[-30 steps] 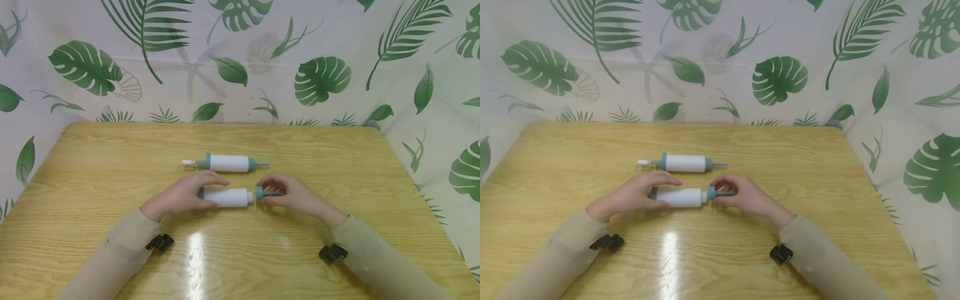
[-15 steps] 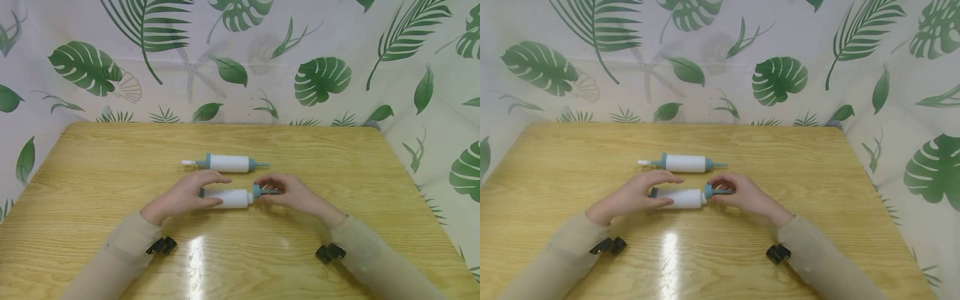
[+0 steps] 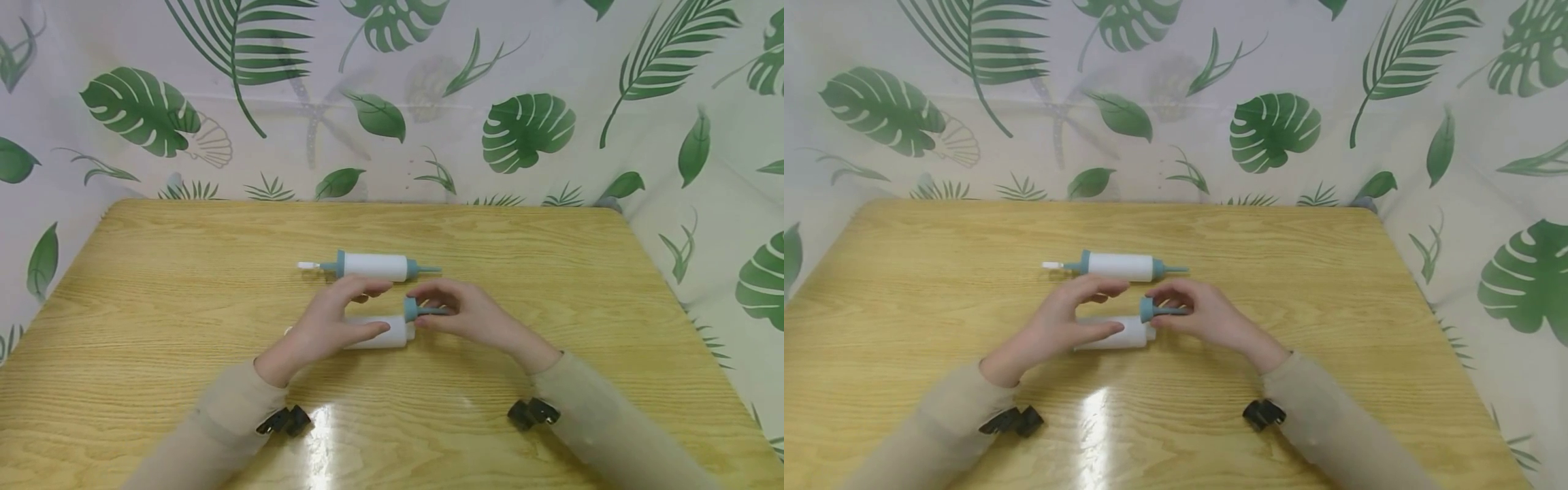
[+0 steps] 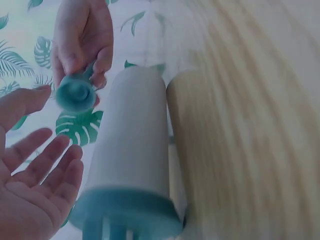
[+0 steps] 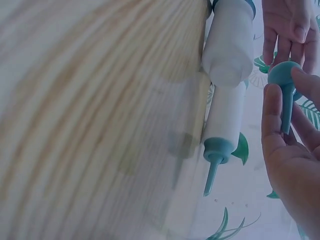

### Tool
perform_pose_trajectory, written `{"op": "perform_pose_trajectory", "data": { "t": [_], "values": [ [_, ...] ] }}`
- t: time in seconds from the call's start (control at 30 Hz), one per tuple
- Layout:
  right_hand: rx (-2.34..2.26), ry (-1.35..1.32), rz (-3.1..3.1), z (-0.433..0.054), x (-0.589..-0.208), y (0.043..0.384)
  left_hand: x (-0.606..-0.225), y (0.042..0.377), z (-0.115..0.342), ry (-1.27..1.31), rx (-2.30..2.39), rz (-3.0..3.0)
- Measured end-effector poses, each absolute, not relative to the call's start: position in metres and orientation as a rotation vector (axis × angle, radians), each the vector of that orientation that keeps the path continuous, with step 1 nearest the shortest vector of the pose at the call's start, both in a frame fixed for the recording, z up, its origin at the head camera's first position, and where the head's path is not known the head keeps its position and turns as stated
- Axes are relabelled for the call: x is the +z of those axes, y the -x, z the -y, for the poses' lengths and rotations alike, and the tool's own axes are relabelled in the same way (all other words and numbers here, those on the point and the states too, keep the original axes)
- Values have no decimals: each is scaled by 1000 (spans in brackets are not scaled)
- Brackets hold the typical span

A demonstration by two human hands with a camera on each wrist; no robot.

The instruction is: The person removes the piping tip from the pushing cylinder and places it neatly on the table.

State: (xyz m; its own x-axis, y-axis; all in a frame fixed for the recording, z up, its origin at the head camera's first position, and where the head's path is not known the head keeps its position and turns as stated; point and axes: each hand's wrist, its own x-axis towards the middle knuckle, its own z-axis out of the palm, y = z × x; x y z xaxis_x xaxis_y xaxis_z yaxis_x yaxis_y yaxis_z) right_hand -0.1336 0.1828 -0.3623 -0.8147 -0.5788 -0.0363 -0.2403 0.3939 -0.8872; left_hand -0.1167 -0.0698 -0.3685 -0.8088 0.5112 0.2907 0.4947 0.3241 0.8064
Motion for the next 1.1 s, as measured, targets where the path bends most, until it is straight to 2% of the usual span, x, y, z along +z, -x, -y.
{"op": "perform_pose_trajectory", "data": {
  "t": [0.53,1.1],
  "values": [
    [-1415,736,-2290,-172,-361,132,-381,116,49,-937,1742,-2503],
    [-1468,659,-2240,-173,-360,130,-383,122,51,-916,1741,-2549]
  ]
}}
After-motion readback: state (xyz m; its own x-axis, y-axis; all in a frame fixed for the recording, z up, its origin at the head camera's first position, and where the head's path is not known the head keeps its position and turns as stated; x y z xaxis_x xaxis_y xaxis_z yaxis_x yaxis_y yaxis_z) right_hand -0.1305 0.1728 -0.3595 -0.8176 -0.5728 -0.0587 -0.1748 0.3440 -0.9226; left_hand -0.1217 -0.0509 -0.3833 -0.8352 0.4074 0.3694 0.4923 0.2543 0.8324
